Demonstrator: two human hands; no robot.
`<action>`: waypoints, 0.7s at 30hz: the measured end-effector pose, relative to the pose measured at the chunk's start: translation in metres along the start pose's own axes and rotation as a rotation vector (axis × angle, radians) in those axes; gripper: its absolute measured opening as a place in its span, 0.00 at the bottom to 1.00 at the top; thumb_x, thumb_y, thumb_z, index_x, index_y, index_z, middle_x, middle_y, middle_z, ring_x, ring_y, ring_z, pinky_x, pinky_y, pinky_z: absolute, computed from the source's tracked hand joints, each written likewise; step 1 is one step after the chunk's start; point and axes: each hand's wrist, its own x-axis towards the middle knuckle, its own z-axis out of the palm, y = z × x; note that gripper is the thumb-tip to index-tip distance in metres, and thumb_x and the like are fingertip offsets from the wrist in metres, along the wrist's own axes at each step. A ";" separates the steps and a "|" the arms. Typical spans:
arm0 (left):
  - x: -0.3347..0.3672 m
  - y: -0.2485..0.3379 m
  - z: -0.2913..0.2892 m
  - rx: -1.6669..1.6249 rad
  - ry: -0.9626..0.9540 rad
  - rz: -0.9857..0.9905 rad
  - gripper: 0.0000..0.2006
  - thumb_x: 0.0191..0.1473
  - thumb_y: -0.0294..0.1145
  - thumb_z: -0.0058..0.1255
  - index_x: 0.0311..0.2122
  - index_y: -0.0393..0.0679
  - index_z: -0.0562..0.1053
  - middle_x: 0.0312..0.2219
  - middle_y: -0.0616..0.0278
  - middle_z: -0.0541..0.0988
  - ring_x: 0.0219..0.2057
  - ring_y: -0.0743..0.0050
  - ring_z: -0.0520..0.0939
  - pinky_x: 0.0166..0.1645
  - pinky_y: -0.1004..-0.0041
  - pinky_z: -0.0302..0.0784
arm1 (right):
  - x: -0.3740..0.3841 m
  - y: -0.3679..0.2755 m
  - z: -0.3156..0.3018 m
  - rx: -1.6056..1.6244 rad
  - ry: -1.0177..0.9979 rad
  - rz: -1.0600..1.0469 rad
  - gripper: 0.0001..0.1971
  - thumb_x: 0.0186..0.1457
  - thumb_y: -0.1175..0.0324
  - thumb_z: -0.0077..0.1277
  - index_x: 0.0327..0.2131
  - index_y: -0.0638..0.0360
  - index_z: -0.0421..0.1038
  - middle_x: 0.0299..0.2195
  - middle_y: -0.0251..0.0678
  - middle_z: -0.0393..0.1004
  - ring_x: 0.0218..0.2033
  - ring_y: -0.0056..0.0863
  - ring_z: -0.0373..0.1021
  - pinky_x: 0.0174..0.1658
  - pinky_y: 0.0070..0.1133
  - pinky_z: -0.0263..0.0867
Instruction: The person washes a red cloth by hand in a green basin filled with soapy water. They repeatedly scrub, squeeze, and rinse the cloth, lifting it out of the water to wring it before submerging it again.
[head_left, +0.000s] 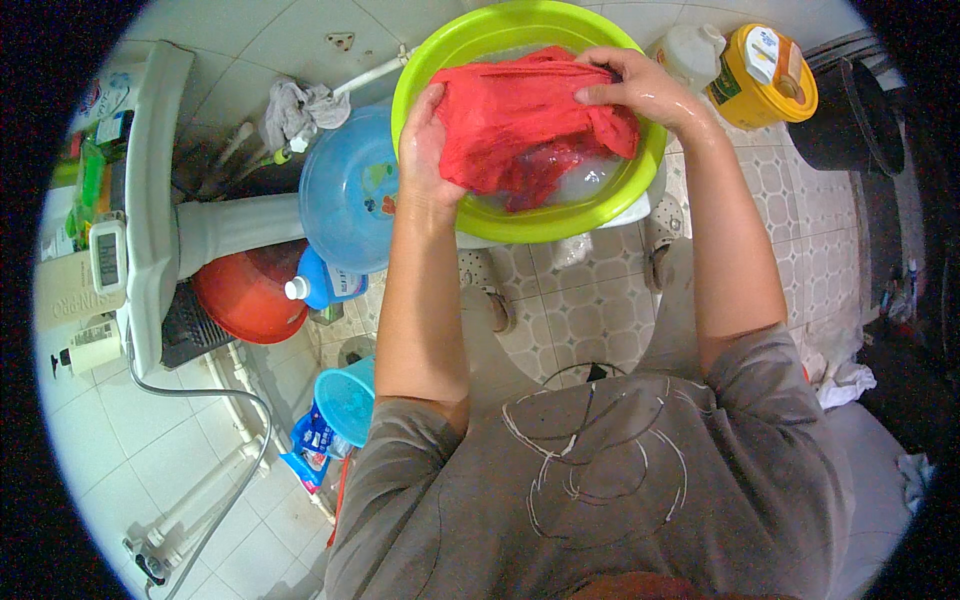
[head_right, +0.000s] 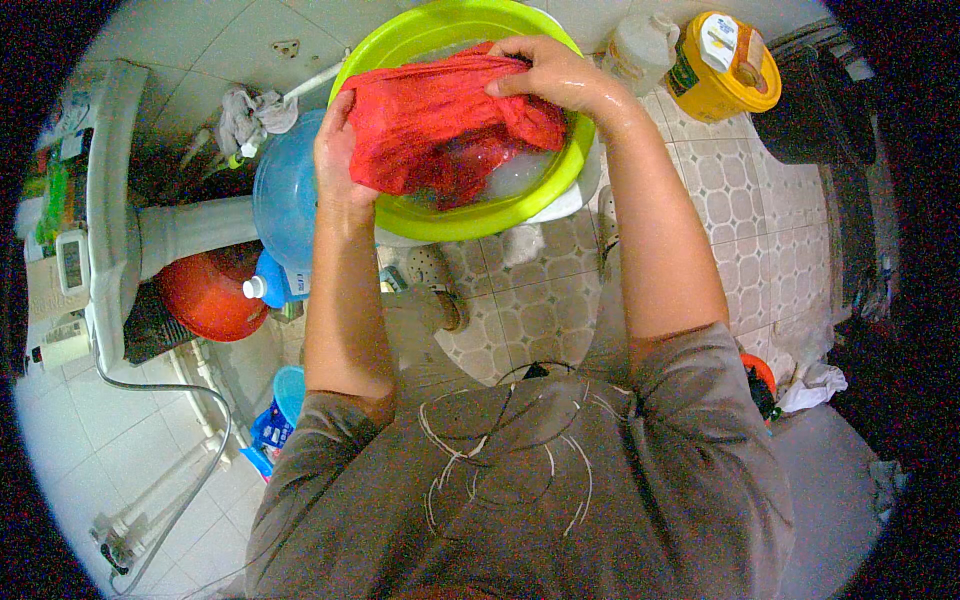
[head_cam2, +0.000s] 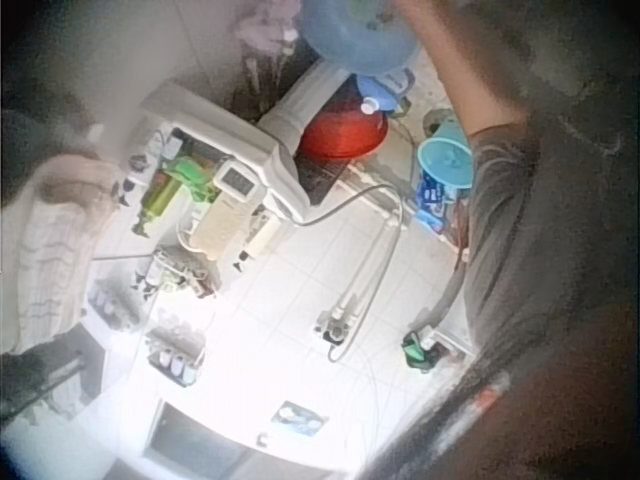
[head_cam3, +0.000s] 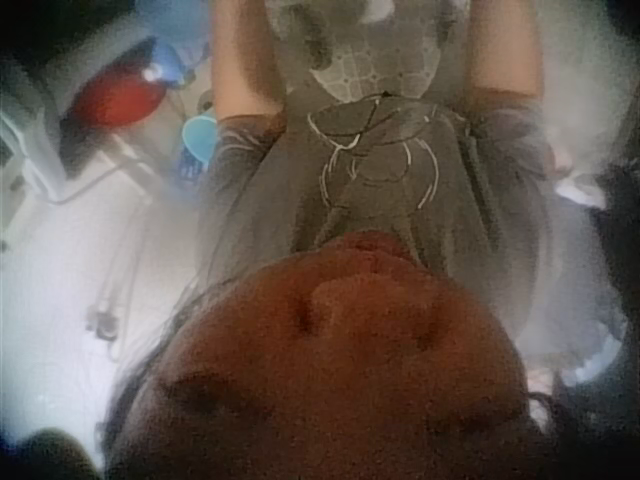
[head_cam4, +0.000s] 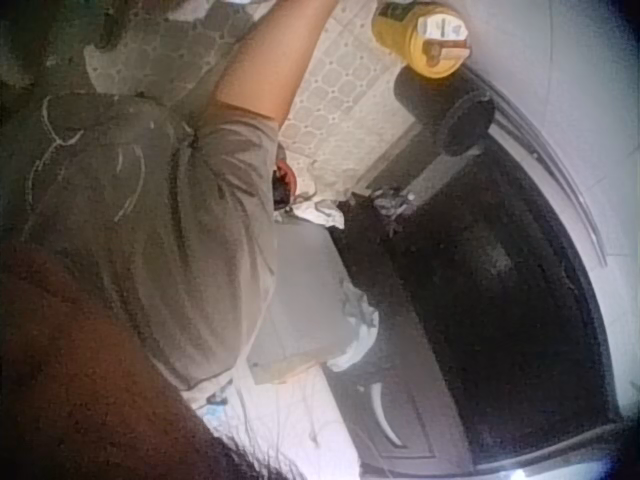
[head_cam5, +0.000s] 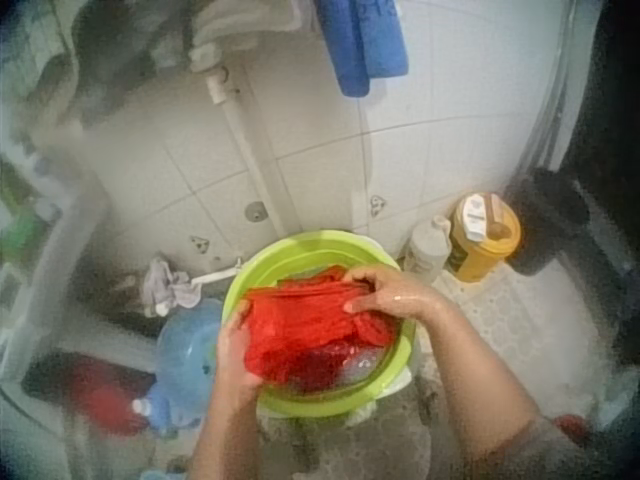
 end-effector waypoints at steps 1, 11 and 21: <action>0.000 -0.001 -0.001 0.003 0.014 -0.026 0.16 0.52 0.37 0.34 0.42 0.38 0.65 0.40 0.55 0.70 0.43 0.60 0.70 0.50 0.64 0.62 | -0.002 -0.002 0.003 -0.098 0.041 -0.059 0.20 0.36 0.68 0.56 0.37 0.61 0.67 0.35 0.32 0.67 0.38 0.20 0.62 0.45 0.18 0.56; 0.010 -0.005 -0.008 0.256 0.219 0.163 0.15 0.51 0.33 0.37 0.41 0.36 0.65 0.39 0.53 0.71 0.40 0.59 0.72 0.47 0.65 0.65 | -0.006 -0.003 -0.006 -0.258 -0.037 0.083 0.25 0.31 0.71 0.57 0.39 0.62 0.63 0.33 0.33 0.70 0.36 0.24 0.65 0.44 0.19 0.58; 0.008 -0.018 0.004 0.607 0.251 0.215 0.13 0.50 0.30 0.43 0.37 0.30 0.67 0.33 0.54 0.74 0.33 0.71 0.75 0.40 0.76 0.69 | -0.005 -0.006 -0.010 0.939 0.326 0.068 0.17 0.46 0.65 0.49 0.38 0.64 0.65 0.34 0.35 0.70 0.35 0.21 0.67 0.42 0.19 0.62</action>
